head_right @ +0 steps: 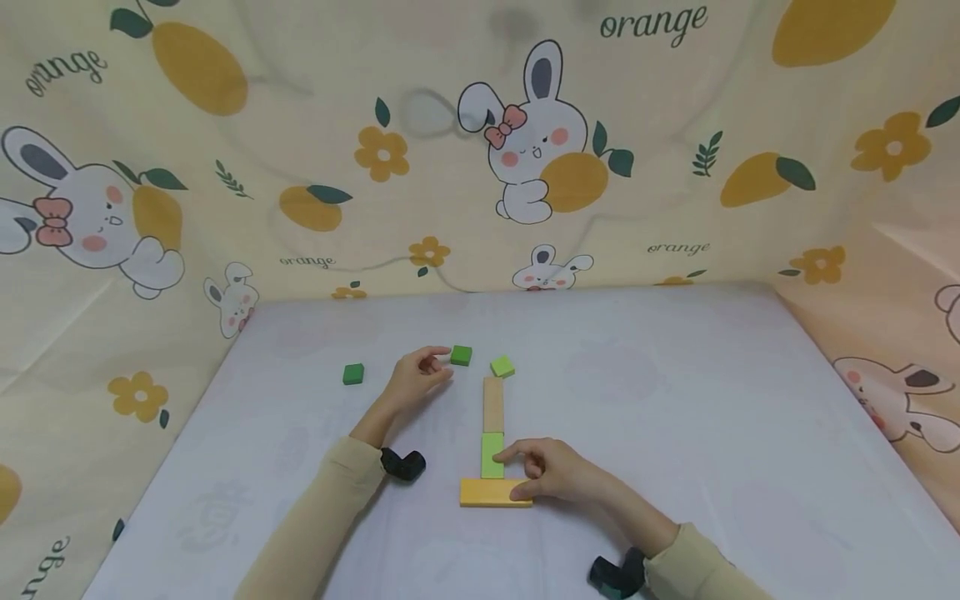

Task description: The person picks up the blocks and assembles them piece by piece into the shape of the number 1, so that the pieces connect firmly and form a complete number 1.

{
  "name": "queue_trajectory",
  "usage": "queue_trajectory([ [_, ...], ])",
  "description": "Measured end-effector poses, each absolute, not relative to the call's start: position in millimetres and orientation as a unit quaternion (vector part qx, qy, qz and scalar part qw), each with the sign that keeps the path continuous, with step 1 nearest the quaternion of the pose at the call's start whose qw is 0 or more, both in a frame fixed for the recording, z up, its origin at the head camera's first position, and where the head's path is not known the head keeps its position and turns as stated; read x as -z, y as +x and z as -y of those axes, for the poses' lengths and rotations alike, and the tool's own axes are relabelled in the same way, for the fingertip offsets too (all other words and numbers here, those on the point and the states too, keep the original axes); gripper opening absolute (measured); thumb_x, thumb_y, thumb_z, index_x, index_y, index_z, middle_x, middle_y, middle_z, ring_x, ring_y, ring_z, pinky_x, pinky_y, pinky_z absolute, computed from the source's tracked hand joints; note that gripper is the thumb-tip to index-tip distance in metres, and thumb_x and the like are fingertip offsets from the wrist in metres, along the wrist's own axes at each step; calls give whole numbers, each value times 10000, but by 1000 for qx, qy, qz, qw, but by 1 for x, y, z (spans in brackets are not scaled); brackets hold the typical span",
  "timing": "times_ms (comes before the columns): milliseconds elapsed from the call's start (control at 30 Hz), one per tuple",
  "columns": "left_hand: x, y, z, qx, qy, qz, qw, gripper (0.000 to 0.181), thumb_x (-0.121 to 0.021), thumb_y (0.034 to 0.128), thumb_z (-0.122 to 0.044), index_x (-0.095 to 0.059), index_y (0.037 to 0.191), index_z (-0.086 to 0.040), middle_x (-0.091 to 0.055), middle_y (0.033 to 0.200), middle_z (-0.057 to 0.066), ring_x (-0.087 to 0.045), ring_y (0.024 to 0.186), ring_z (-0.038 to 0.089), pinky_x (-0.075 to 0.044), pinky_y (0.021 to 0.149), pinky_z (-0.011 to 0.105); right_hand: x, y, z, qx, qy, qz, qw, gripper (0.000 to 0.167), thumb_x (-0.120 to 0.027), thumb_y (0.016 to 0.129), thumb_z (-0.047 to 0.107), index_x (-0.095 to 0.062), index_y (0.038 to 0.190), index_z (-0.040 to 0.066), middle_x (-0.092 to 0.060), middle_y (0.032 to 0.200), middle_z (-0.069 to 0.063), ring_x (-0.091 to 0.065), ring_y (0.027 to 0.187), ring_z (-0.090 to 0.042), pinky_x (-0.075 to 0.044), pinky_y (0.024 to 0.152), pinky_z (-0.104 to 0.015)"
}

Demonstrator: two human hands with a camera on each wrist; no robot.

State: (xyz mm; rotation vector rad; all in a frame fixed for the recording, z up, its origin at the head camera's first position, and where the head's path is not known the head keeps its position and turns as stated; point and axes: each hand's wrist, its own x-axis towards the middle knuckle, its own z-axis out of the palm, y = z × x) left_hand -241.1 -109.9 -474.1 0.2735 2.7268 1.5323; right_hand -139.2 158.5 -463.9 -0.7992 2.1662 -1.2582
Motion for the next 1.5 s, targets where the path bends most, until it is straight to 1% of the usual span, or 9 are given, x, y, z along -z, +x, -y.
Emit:
queue_trajectory([
  [167, 474, -253, 107, -489, 70, -869, 29, 392, -692, 834, -49, -631, 1221, -29, -524, 789, -1, -467, 716, 85, -392, 645, 157, 466, -140, -158, 460, -295, -797, 258, 443, -768, 789, 147, -641, 1185, -4, -360, 645, 19, -348, 611, 26, -314, 568, -170],
  [467, 474, -268, 104, -439, 74, -893, 64, 499, -706, 827, -129, -588, 1307, -60, -465, 787, -26, -421, 757, 112, -342, 716, 216, 469, -142, -160, 453, -296, -802, 254, 447, -767, 794, 162, -639, 1194, 10, -371, 649, 43, -348, 608, 28, -317, 565, -169],
  [633, 475, -272, 104, -406, 82, -908, 66, 482, -706, 849, -154, -588, 1309, -69, -459, 768, -28, -416, 767, 126, -329, 731, 227, 469, -141, -159, 455, -305, -799, 247, 450, -768, 792, 157, -637, 1191, -3, -374, 631, 20, -347, 600, 37, -322, 562, -160],
  [800, 474, -274, 104, -379, 81, -919, 64, 415, -695, 869, -182, -623, 1268, -93, -479, 763, -37, -426, 730, 115, -332, 687, 213, 468, -141, -159, 454, -302, -801, 249, 448, -768, 792, 158, -640, 1190, -2, -372, 642, 53, -349, 602, 33, -325, 566, -163],
  [867, 474, -273, 103, -376, 77, -921, 63, 397, -696, 869, -196, -634, 1250, -103, -489, 766, -40, -432, 725, 112, -333, 677, 210, 468, -141, -160, 453, -296, -802, 252, 447, -769, 792, 163, -642, 1190, 5, -372, 653, 72, -349, 604, 29, -324, 571, -164],
  [1033, 476, -272, 103, -386, 66, -918, 59, 374, -711, 856, -216, -653, 1210, -112, -494, 767, -49, -439, 735, 111, -339, 698, 212, 469, -142, -160, 456, -297, -799, 254, 446, -768, 793, 159, -639, 1191, 2, -373, 653, 65, -346, 606, 29, -323, 571, -168],
  [1200, 476, -272, 103, -412, 64, -907, 52, 369, -720, 848, -202, -654, 1192, -84, -466, 741, -56, -429, 724, 110, -346, 718, 218, 468, -142, -160, 465, -312, -790, 248, 447, -765, 795, 146, -631, 1187, -23, -369, 620, -10, -346, 602, 38, -323, 562, -164],
  [1367, 475, -267, 100, -444, 62, -893, 42, 353, -726, 843, -175, -655, 1166, -49, -461, 739, -37, -425, 723, 117, -346, 703, 218, 467, -142, -159, 471, -318, -786, 244, 451, -764, 792, 131, -625, 1185, -40, -371, 609, -100, -345, 598, 34, -320, 560, -163],
  [1500, 475, -262, 96, -458, 59, -887, 31, 351, -735, 833, -169, -661, 1152, -42, -491, 767, -10, -439, 743, 124, -351, 695, 217, 465, -141, -159, 472, -313, -786, 249, 457, -767, 787, 128, -625, 1186, -42, -372, 608, -93, -344, 594, 28, -317, 556, -164],
])
